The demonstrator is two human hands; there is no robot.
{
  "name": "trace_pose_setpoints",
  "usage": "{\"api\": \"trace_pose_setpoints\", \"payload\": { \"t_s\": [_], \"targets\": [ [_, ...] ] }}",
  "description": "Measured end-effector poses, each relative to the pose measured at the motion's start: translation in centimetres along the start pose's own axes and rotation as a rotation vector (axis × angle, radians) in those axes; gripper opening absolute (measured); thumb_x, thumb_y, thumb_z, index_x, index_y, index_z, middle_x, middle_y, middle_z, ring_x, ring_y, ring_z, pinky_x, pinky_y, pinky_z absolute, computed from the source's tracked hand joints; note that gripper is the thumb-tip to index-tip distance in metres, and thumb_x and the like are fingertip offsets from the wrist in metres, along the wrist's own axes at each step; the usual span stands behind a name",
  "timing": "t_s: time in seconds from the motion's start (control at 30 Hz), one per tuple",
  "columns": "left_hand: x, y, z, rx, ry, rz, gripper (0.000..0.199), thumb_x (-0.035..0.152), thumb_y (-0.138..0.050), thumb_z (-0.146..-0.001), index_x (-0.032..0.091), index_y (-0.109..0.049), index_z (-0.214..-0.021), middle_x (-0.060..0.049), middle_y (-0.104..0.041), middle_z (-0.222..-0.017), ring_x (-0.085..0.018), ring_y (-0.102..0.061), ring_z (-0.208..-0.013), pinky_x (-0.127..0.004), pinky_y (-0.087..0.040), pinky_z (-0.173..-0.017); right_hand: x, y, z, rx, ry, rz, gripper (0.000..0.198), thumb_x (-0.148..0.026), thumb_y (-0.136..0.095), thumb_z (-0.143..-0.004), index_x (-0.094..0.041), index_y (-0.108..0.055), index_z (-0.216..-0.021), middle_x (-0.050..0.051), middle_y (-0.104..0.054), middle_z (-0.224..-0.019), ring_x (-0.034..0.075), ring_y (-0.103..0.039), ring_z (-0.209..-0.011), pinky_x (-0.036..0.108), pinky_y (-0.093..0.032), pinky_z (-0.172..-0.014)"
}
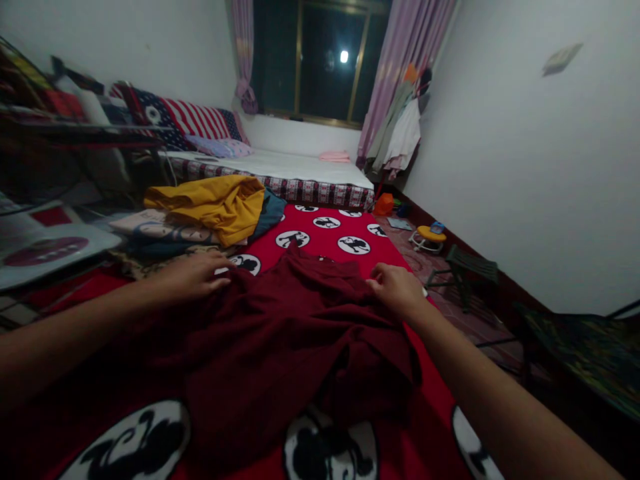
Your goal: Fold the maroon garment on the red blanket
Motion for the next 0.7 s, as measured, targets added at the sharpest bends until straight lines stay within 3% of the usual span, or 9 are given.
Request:
{"api": "trace_pose_setpoints", "payload": {
  "t_s": [0.13, 0.23, 0.3, 0.4, 0.47, 0.53, 0.6, 0.63, 0.7],
  "targets": [
    [2.7, -3.3, -2.2, -0.024, -0.020, 0.004, 0.039, 0.034, -0.055, -0.083, 0.022, -0.061, -0.120, -0.011, -0.062, -0.114, -0.026, -0.059, -0.103, -0.034, -0.047, -0.086, -2.0, -2.8, -0.3, -0.132, 0.021, 0.033, 0.047, -0.045, -0.061, -0.082, -0.015, -0.058, -0.118, 0.016, -0.069, -0.104, 0.028, -0.065, -0.094, 0.031, -0.043, -0.068],
    [3.4, -3.7, -1.9, -0.051, -0.006, -0.011, 0.027, 0.025, -0.054, -0.082, 0.024, -0.068, -0.104, -0.009, -0.068, -0.102, -0.026, -0.062, -0.094, -0.033, -0.048, -0.077, -1.7, -3.8, 0.0, -0.176, 0.033, 0.038, 0.027, -0.035, -0.060, -0.083, -0.017, -0.065, -0.102, 0.013, -0.070, -0.100, 0.027, -0.065, -0.091, 0.030, -0.041, -0.064],
    [3.8, -2.7, -0.9, -0.141, -0.042, 0.115, 0.021, 0.026, -0.053, -0.082, 0.024, -0.070, -0.093, -0.006, -0.071, -0.091, -0.023, -0.064, -0.085, -0.030, -0.047, -0.072, -1.1, -3.4, 0.0, -0.191, 0.094, -0.058, 0.015, -0.031, -0.059, -0.082, -0.019, -0.067, -0.084, 0.008, -0.071, -0.087, 0.022, -0.065, -0.080, 0.027, -0.039, -0.059],
    [3.9, 0.0, 1.1, -0.438, -0.110, 0.398, 0.025, 0.037, -0.052, -0.085, 0.020, -0.070, -0.081, -0.002, -0.068, -0.074, -0.017, -0.059, -0.066, -0.023, -0.043, -0.059, 0.5, -1.6, -0.3, -0.253, 0.134, -0.342, 0.019, -0.036, -0.063, -0.077, -0.019, -0.065, -0.069, 0.002, -0.065, -0.064, 0.014, -0.059, -0.057, 0.023, -0.037, -0.049],
    [3.4, 2.4, 2.0, -0.660, -0.093, 0.538, 0.031, 0.042, -0.053, -0.085, 0.016, -0.068, -0.076, -0.001, -0.064, -0.066, -0.014, -0.053, -0.057, -0.021, -0.038, -0.052, 1.6, -0.2, -1.0, -0.381, 0.089, -0.513, 0.025, -0.042, -0.067, -0.073, -0.018, -0.065, -0.068, 0.001, -0.060, -0.055, 0.013, -0.054, -0.045, 0.022, -0.036, -0.042],
    [2.4, 5.0, 1.7, -0.795, -0.048, 0.609, 0.032, 0.041, -0.056, -0.084, 0.014, -0.068, -0.072, -0.001, -0.061, -0.063, -0.013, -0.052, -0.056, -0.020, -0.038, -0.053, 2.2, 1.7, -2.1, -0.506, 0.027, -0.566, 0.029, -0.044, -0.073, -0.068, -0.016, -0.066, -0.067, 0.002, -0.059, -0.050, 0.013, -0.052, -0.039, 0.022, -0.037, -0.038],
    [0.8, 7.7, -0.6, -0.723, 0.045, 0.556, 0.029, 0.035, -0.057, -0.084, 0.011, -0.068, -0.072, -0.001, -0.061, -0.062, -0.013, -0.055, -0.060, -0.021, -0.042, -0.059, 2.2, 4.5, -4.3, -0.445, -0.046, -0.544, 0.027, -0.037, -0.077, -0.066, -0.012, -0.067, -0.067, 0.005, -0.061, -0.051, 0.014, -0.055, -0.040, 0.024, -0.041, -0.042],
    [-0.3, 9.1, -2.3, -0.592, 0.117, 0.478, 0.027, 0.031, -0.056, -0.085, 0.010, -0.068, -0.075, 0.000, -0.061, -0.064, -0.014, -0.057, -0.063, -0.023, -0.044, -0.064, 2.1, 6.0, -5.7, -0.340, -0.088, -0.533, 0.025, -0.033, -0.075, -0.070, -0.008, -0.068, -0.072, 0.007, -0.063, -0.055, 0.014, -0.059, -0.043, 0.025, -0.044, -0.046],
    [-2.0, 12.1, -6.1, -0.194, 0.261, 0.271, 0.027, 0.027, -0.050, -0.088, 0.008, -0.069, -0.090, -0.001, -0.063, -0.074, -0.018, -0.062, -0.077, -0.030, -0.046, -0.077, 1.5, 9.0, -8.5, -0.073, -0.136, -0.540, 0.028, -0.027, -0.062, -0.081, -0.001, -0.068, -0.091, 0.013, -0.069, -0.074, 0.016, -0.066, -0.059, 0.028, -0.048, -0.059]
  ]
}}
Point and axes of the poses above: each hand's wrist, its own z-axis away from the middle knuckle, its own y-axis out of the back of the hand, x = y × z, the point moved 5 cm from there along -z, towards the middle knuckle
